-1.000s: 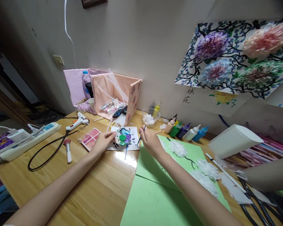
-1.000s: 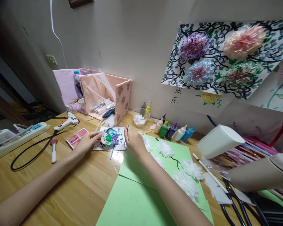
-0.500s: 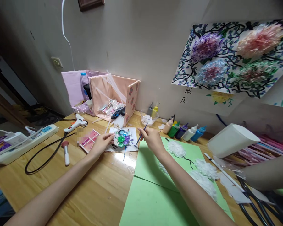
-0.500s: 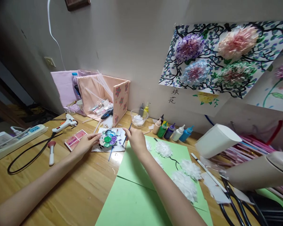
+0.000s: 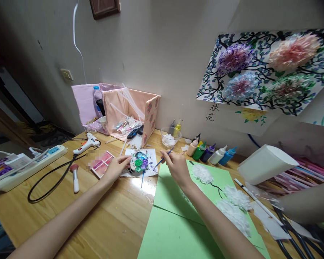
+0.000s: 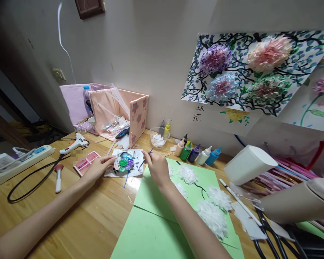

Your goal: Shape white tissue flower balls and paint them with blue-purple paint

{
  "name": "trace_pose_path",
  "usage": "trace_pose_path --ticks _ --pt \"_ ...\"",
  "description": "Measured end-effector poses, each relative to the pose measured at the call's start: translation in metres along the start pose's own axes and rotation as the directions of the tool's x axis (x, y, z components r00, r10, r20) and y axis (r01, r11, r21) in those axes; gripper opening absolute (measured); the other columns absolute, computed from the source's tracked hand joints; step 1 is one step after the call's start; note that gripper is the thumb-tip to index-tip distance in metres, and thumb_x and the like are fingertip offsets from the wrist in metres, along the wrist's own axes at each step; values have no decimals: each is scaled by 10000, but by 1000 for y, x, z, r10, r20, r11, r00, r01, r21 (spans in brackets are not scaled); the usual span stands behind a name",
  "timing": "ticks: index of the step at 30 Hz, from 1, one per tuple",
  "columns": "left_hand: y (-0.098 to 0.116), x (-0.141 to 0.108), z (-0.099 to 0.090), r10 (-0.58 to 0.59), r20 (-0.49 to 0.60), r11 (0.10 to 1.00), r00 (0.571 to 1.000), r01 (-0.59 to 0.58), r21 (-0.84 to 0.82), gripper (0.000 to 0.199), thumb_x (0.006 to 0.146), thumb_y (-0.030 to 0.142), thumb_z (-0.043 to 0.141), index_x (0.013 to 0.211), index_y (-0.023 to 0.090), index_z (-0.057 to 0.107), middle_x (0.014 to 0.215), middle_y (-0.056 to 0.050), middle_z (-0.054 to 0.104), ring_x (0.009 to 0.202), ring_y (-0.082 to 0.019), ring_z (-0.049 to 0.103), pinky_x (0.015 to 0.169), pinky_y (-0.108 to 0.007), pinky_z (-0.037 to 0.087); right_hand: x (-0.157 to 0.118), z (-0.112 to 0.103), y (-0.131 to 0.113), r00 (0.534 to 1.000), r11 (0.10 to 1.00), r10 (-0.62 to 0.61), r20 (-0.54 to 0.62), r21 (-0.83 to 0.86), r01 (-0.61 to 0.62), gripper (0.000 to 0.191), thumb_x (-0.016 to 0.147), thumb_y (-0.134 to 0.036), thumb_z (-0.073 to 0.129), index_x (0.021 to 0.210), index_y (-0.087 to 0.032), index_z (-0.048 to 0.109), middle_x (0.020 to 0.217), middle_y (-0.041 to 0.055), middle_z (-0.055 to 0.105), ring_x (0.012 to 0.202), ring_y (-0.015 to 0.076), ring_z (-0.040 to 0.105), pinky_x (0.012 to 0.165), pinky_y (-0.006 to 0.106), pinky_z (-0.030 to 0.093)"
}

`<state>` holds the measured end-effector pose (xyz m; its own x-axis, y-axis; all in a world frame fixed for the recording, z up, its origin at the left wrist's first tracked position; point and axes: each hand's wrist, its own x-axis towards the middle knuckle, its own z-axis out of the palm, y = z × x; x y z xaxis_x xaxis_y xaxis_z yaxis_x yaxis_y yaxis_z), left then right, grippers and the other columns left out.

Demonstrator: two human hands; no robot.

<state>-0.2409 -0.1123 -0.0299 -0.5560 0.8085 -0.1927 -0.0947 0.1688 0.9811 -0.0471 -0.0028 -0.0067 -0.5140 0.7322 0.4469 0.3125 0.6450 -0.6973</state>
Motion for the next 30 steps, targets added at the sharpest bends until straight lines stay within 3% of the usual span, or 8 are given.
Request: trace_pose_path --ticks 4,12,17,30 --pt "1 0 -1 19 0 1000 1000 -19 19 482 500 487 719 811 120 688 878 -92 695 829 -215 625 771 -315 481 -10 -5 -10 988 991 -87 -127 91 99 324 913 -325 350 752 -181 592 724 37 633 684 160 598 639 264 432" --pt "-7 4 -3 32 13 999 999 -32 21 472 512 489 714 811 126 686 882 -83 694 819 -211 625 792 -330 479 -43 21 2 956 960 -262 -131 63 272 138 866 -166 388 916 -203 510 852 54 585 829 190 544 747 349 431" --pt "-12 8 -5 33 42 999 999 -34 6 462 542 480 706 837 125 687 867 -77 696 805 -206 629 804 -335 475 -56 34 12 955 954 -267 -129 101 281 189 851 -123 396 979 -214 501 905 64 583 885 199 544 769 376 443" --pt "-8 6 -2 2 52 1000 999 -2 4 482 500 475 727 828 124 693 838 -71 699 789 -205 624 778 -331 479 -56 34 14 961 956 -264 -77 111 271 217 855 -109 404 1015 -208 513 925 63 592 898 195 539 779 361 437"
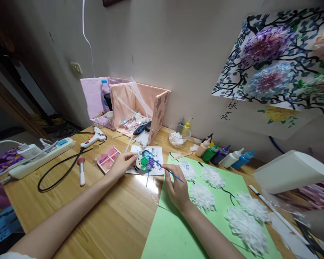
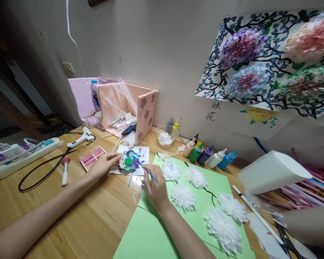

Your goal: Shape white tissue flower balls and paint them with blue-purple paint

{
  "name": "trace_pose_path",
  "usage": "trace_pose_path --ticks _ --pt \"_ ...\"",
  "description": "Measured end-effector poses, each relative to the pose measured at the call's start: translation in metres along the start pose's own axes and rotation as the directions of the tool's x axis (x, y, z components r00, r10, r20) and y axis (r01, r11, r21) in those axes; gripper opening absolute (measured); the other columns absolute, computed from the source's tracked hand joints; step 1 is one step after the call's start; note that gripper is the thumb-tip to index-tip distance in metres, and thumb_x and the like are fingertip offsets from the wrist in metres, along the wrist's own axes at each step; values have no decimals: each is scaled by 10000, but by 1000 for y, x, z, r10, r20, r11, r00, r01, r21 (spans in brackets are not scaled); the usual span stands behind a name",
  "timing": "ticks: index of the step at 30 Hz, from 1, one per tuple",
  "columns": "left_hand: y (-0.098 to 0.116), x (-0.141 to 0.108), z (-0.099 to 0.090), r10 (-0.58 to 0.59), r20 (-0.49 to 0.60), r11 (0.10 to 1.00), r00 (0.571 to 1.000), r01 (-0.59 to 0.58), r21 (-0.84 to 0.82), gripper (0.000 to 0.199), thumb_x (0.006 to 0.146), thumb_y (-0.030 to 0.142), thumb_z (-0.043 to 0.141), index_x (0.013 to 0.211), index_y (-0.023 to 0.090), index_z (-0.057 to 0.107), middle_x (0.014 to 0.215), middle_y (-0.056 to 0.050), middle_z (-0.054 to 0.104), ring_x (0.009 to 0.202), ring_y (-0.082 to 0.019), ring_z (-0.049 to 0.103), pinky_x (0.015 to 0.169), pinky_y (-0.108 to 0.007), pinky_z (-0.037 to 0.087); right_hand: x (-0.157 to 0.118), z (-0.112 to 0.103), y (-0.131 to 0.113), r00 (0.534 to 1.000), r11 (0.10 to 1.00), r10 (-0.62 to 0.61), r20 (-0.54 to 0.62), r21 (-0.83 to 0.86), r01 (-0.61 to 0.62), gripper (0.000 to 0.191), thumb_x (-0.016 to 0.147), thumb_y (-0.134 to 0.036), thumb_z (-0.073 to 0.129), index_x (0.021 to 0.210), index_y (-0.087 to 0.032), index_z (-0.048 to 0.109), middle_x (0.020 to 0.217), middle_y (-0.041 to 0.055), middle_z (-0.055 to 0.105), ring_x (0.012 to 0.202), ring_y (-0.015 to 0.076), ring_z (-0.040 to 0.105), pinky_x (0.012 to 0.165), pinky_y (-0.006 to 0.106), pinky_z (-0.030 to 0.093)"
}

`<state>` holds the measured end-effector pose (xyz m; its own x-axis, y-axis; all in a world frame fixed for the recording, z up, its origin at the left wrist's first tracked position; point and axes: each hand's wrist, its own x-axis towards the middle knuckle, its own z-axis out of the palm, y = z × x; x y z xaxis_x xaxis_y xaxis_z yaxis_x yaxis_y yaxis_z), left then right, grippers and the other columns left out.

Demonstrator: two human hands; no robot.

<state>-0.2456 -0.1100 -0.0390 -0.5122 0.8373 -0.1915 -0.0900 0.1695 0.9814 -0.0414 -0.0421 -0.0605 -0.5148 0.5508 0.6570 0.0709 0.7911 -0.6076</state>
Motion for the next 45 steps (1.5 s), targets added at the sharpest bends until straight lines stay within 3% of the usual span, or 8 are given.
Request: trace_pose_path --ticks 10,21,26,30,45 --pt "-6 1 -3 25 43 998 999 -27 53 443 602 444 681 911 126 679 889 -71 693 832 -209 620 793 -332 469 2 -1 3 999 1000 -29 -16 -3 29 212 855 -96 409 1009 -205 507 906 60 585 871 194 529 747 354 436" --pt "2 -2 3 -24 13 1000 1000 24 17 489 510 466 723 849 114 685 850 -67 698 808 -210 623 779 -324 467 1 0 3 1000 1000 -28 13 9 28 224 860 -96 403 1024 -212 502 920 58 586 884 190 527 757 353 440" --pt "0 -1 2 -26 5 999 1000 26 31 488 529 456 719 875 114 680 859 -73 697 817 -207 619 788 -327 463 0 -1 3 999 1000 -27 -26 -3 27 222 856 -91 407 1016 -211 503 910 58 585 879 191 529 756 356 442" --pt "1 -1 2 -16 -3 998 1000 16 54 476 533 455 716 865 116 682 870 -74 696 802 -199 618 783 -322 467 1 0 3 998 998 -55 21 12 55 234 859 -87 400 1031 -212 498 927 62 588 889 189 530 757 353 447" --pt "3 -3 2 32 -14 992 999 -30 125 458 555 479 693 862 139 693 841 -76 703 817 -221 624 750 -328 491 2 0 6 1000 1000 13 -6 8 -13 217 864 -112 413 1029 -212 514 912 58 595 884 185 542 762 345 449"
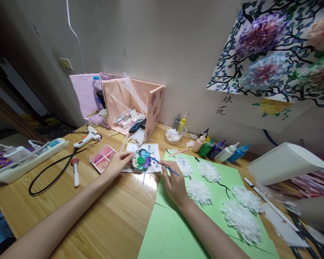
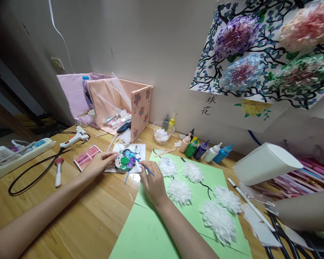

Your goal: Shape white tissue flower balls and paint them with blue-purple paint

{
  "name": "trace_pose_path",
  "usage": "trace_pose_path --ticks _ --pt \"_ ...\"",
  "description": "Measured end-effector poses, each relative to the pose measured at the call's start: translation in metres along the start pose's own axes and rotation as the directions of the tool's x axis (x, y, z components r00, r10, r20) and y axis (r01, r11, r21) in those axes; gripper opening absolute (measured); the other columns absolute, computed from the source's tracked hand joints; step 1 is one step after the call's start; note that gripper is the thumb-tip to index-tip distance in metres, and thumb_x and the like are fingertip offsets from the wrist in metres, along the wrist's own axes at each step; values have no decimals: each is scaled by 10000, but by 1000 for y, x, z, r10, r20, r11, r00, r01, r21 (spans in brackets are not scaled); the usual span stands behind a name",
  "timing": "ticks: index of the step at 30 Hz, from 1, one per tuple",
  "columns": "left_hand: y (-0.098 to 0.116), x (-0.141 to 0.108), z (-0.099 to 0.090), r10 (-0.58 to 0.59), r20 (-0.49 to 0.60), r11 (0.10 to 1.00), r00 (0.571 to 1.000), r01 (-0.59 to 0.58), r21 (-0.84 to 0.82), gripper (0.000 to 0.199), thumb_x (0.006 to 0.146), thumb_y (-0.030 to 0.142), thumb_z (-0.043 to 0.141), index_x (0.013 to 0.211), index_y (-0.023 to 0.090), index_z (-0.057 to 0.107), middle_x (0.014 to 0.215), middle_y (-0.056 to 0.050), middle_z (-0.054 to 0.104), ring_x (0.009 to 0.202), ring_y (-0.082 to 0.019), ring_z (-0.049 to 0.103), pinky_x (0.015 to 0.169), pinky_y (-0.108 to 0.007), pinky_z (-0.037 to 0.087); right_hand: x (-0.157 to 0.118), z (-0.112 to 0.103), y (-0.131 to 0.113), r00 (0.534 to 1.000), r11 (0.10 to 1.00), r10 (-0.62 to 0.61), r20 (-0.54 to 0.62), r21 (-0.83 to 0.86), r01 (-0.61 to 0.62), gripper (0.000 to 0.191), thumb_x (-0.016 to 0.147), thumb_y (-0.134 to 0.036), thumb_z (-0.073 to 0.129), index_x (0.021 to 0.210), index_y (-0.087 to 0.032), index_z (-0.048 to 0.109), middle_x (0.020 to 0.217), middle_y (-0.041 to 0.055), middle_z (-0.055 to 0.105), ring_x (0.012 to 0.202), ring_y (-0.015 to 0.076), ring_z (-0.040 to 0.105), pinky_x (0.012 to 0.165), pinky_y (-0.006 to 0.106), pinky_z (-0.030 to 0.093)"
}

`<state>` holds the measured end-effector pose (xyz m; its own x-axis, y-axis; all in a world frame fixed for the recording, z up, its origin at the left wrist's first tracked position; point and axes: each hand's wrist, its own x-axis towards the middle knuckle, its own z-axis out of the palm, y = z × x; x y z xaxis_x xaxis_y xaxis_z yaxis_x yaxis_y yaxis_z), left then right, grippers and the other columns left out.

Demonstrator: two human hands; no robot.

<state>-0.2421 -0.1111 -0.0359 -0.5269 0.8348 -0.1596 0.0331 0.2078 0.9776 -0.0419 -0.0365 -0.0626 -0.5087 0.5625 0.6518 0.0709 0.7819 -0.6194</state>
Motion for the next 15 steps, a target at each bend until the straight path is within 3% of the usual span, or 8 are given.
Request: trace_pose_path --ticks 4,8,15 --pt "0 0 0 7 9 1000 1000 -7 13 466 561 490 685 866 137 692 834 -79 704 821 -223 624 747 -328 493 1 0 0 998 999 -30 52 15 29 231 868 -116 399 1042 -217 514 939 59 602 904 187 545 772 344 451" --pt "0 0 0 -1 4 1000 1000 1 18 466 557 492 684 858 137 692 846 -77 703 833 -225 623 762 -332 490 1 0 0 1000 1000 -6 1 -11 6 211 863 -123 408 1016 -209 526 922 60 605 902 191 548 782 351 446" --pt "0 0 1 -27 -3 999 1000 27 -34 449 539 463 706 846 136 692 887 -74 698 840 -223 620 780 -333 484 0 0 -1 1000 1000 14 22 5 -14 224 872 -128 392 1031 -214 524 944 63 604 920 193 547 795 357 446"
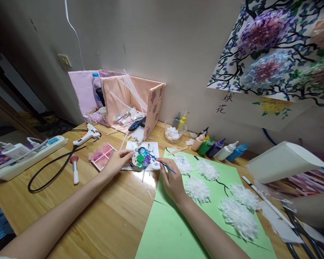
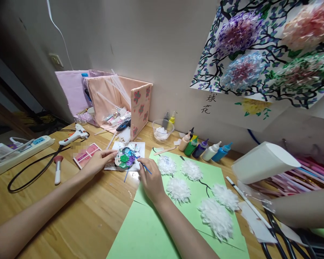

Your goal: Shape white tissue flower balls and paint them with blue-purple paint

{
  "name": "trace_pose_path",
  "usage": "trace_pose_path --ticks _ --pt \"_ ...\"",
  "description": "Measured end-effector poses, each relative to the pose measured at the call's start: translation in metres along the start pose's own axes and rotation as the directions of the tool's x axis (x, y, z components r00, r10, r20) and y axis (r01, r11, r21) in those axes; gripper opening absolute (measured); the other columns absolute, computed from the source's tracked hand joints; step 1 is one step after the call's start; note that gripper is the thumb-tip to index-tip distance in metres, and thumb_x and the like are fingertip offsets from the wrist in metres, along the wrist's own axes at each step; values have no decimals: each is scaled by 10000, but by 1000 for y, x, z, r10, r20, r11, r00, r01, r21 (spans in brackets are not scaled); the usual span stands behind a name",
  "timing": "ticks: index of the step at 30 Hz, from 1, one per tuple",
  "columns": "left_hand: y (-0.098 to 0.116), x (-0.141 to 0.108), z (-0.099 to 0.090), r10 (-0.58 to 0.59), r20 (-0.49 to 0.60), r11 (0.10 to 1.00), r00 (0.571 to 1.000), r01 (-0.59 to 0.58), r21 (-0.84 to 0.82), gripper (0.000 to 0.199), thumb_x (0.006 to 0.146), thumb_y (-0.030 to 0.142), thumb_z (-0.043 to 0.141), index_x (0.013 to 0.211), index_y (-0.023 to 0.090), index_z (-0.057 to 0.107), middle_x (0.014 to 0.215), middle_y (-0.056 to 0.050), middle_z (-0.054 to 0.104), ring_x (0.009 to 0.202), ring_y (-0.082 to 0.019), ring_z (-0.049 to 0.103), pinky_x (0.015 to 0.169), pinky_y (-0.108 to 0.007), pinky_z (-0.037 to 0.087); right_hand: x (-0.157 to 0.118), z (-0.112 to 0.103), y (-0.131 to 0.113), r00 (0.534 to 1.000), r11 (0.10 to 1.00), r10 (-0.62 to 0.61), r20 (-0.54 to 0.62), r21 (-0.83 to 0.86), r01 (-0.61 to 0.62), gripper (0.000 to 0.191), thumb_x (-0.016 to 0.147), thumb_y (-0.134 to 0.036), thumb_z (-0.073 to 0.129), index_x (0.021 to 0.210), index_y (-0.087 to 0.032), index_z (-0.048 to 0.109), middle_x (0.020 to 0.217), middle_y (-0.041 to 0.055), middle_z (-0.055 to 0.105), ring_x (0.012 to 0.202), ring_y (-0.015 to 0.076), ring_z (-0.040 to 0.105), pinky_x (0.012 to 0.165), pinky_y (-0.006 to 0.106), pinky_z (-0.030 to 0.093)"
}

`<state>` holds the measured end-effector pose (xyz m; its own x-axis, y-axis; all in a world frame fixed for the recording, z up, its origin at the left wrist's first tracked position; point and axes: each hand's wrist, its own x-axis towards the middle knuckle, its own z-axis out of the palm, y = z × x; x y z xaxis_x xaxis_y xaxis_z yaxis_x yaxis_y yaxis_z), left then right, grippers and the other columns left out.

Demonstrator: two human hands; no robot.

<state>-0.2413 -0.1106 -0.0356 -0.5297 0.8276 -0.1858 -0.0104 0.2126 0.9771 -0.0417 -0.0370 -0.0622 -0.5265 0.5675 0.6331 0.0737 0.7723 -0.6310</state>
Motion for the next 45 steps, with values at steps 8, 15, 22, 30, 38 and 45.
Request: trace_pose_path --ticks 8,15,22,30,38,45 --pt "-5 3 -2 -1 33 1000 999 1 -4 468 559 460 700 894 134 685 899 -76 694 849 -225 617 808 -349 471 0 0 2 1000 1000 -11 10 24 11 231 871 -121 402 1044 -216 521 962 60 600 937 186 541 810 350 446" --pt "-5 3 -2 -1 59 1000 998 2 -12 453 590 454 687 900 124 679 878 -79 695 821 -212 620 793 -338 473 0 0 1 999 999 -24 28 25 24 218 870 -126 400 1031 -212 521 934 66 602 917 194 543 779 358 456" --pt "-6 3 -4 2 44 1000 999 -2 -4 458 584 458 688 900 126 677 886 -78 694 813 -204 624 783 -324 476 0 0 2 1000 1000 -13 10 24 13 222 870 -129 401 1032 -219 523 942 62 595 934 194 535 797 366 455" --pt "-8 4 -4 8 51 1000 999 -8 1 457 590 450 689 922 136 672 948 -79 686 883 -220 617 828 -342 472 0 -1 1 1000 1000 -7 1 26 7 212 870 -131 404 1017 -217 529 939 58 596 928 191 533 800 370 457" --pt "-4 2 -1 -1 45 1000 999 1 -4 430 574 445 698 883 146 686 911 -70 695 867 -223 618 818 -346 474 0 -1 1 1000 1000 5 -23 16 -5 207 866 -140 413 1008 -216 543 921 58 605 912 188 549 783 358 468" --pt "2 -2 3 -45 25 999 999 46 -16 472 519 467 717 846 128 689 834 -72 701 797 -210 627 773 -328 477 -1 -1 2 999 999 37 -38 6 -37 193 867 -147 410 991 -213 541 908 61 597 904 198 548 780 370 459"
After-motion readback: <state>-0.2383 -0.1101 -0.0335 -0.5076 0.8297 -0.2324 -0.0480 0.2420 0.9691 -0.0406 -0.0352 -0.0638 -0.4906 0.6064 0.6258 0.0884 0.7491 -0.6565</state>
